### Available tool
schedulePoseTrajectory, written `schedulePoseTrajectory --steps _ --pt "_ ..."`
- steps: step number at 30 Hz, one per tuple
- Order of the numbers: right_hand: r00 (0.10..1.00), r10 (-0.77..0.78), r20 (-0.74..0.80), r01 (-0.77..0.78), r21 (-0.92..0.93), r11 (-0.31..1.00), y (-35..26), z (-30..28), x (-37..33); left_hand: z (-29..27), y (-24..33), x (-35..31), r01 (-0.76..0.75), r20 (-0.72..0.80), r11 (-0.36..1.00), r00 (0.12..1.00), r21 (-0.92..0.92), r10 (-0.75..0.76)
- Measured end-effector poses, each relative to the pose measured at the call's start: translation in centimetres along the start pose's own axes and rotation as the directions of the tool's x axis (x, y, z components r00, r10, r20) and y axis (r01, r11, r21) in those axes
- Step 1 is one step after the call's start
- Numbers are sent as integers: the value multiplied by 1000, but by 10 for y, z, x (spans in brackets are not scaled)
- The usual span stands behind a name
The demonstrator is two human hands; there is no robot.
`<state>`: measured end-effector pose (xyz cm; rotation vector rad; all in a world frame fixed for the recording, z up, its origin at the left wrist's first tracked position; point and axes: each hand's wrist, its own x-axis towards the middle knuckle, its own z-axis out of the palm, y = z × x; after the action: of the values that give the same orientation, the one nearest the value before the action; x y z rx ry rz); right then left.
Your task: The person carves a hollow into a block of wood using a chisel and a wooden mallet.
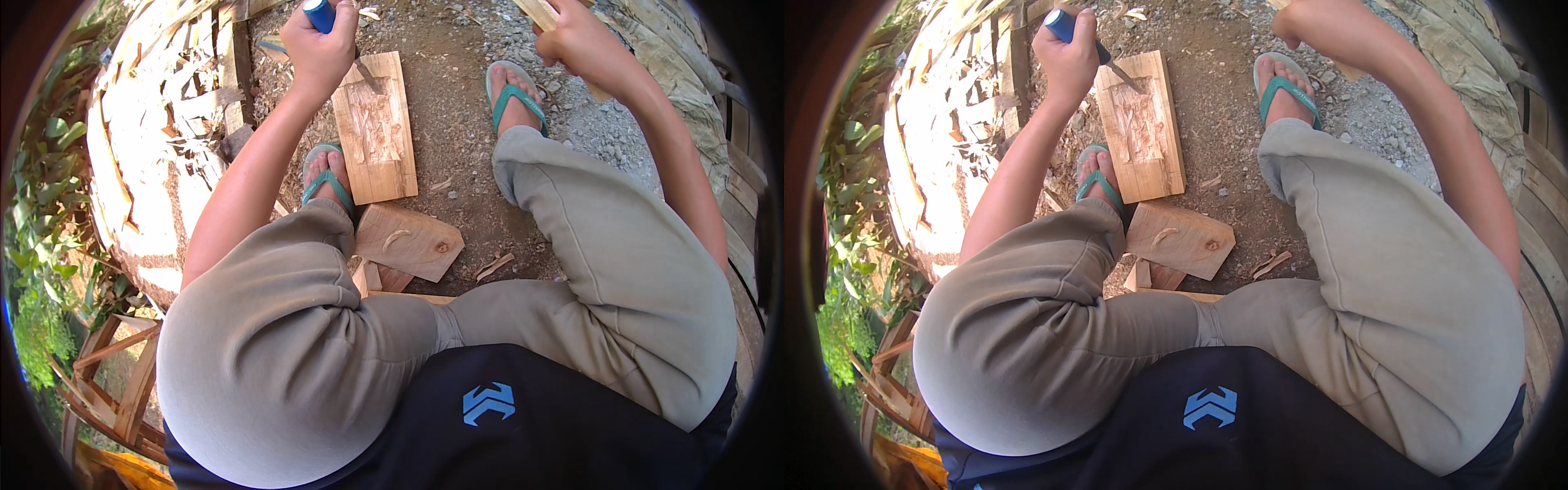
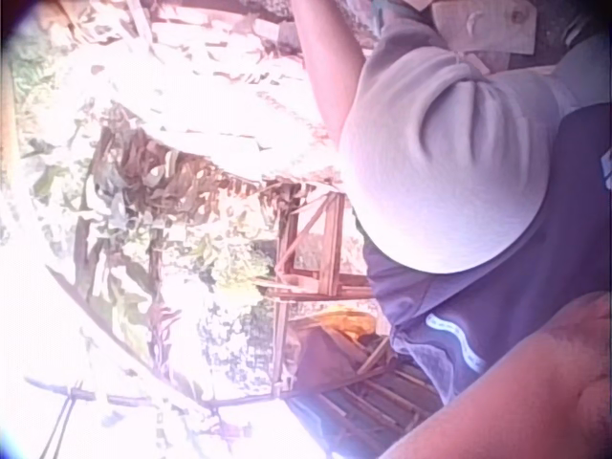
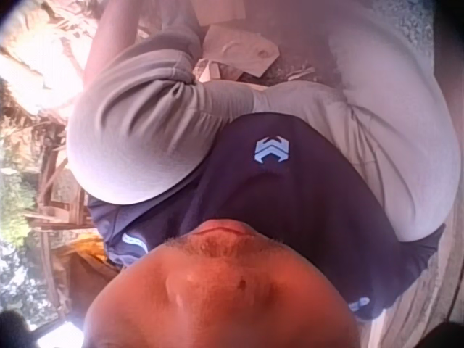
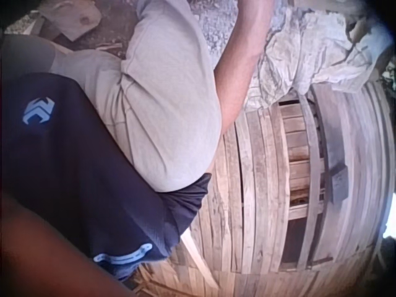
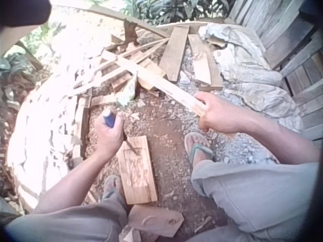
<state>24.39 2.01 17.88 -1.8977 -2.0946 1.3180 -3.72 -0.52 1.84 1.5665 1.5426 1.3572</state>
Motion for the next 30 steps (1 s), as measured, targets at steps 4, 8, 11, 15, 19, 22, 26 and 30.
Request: schedulePoseTrajectory --steps 4,8,11,15,19,22,26,30 --pt "998 60 8 -59 -5 998 -6 -4 -7 8 7 -4 -5 17 999 1000 -54 6" --pt "1000 16 -27 -17 -34 999 -6 0 -10 6 -2 -10 -55 18 995 998 -85 57" --pt "924 -359 -130 343 -131 930 9 5 -10 7 -9 -16 -74 -21 987 997 -144 72" --pt "827 -550 -117 490 -331 807 -26 -9 -42 19 2 -23 91 -39 968 994 -236 -102" --pt "897 -433 -83 384 -335 860 -32 3 -42 16 -14 -16 79 -39 984 996 -158 -86" --pt "948 -315 38 291 -502 815 -30 14 -43 19 -18 -15 -111 -2 993 994 -28 111" --pt "876 -453 -164 318 -510 800 -31 -10 -43 24 11 -17 149 13 919 988 -365 -155" --pt "880 -461 -113 348 -507 788 -10 20 -46 18 6 -18 230 67 910 973 -345 -220"
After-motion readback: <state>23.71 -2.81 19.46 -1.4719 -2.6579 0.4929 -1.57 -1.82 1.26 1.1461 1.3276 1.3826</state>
